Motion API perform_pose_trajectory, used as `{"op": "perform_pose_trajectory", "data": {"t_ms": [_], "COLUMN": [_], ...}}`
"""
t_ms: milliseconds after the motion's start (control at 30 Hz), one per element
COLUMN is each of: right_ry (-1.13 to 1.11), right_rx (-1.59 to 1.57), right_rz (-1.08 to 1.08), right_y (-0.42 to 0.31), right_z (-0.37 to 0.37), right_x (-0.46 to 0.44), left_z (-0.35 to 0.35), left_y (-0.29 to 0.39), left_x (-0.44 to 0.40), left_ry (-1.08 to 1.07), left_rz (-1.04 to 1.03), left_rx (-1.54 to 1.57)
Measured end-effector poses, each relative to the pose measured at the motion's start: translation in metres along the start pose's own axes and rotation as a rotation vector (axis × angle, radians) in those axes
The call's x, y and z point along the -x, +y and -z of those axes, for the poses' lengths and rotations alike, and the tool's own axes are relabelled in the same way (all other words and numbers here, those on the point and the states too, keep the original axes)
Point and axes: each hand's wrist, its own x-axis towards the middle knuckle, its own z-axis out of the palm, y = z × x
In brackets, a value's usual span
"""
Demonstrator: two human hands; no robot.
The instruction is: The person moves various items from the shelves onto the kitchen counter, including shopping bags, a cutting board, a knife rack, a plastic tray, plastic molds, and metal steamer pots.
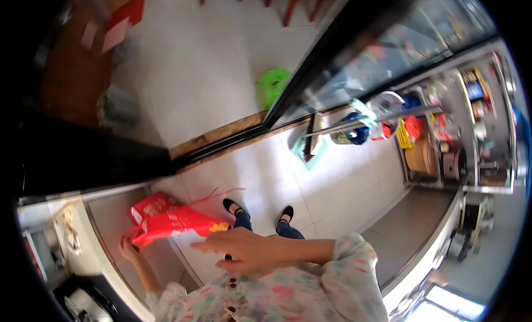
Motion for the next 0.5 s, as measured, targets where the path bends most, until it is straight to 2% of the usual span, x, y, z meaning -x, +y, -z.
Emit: {"op": "perform_pose_trajectory", "data": {"t_ms": [33, 67, 100, 133, 200, 233, 267, 333, 433, 500], "right_ry": [0.057, 0.126, 0.197, 0.268, 0.281, 0.298, 0.32, 0.368, 0.397, 0.398], "right_rx": [0.031, 0.123, 0.209, 0.294, 0.14, 0.056, -0.025, -0.179, -0.267, -0.218], "right_rz": [-0.14, -0.168, -0.2, -0.231, -0.12, -0.125, -0.138, -0.16, -0.207, -0.254], "right_y": [0.007, 0.021, 0.039, 0.055, 0.083, 0.088, 0.094, 0.098, 0.099, 0.099], "right_z": [0.0, -0.003, -0.007, -0.009, -0.016, -0.016, -0.019, -0.023, -0.018, -0.001], "right_x": [0.015, 0.031, 0.05, 0.074, 0.122, 0.145, 0.166, 0.206, 0.25, 0.262], "left_z": [-0.032, -0.06, -0.089, -0.106, -0.139, -0.149, -0.155, -0.164, -0.177, -0.19], "left_y": [0.027, 0.028, 0.057, 0.064, 0.077, 0.099, 0.094, 0.14, 0.158, 0.162], "left_x": [0.055, 0.107, 0.183, 0.241, 0.349, 0.404, 0.438, 0.51, 0.555, 0.557], "left_ry": [-0.22, -0.474, -0.682, -0.805, -1.237, -1.348, -1.631, -1.972, -2.053, -1.89], "left_rz": [-0.002, 0.043, -0.129, 0.055, 0.122, 0.174, 0.163, 0.21, -0.229, -0.563], "left_rx": [0.022, 0.207, 0.001, -0.119, -0.161, -0.242, -0.059, -0.096, 0.088, 0.22]}}
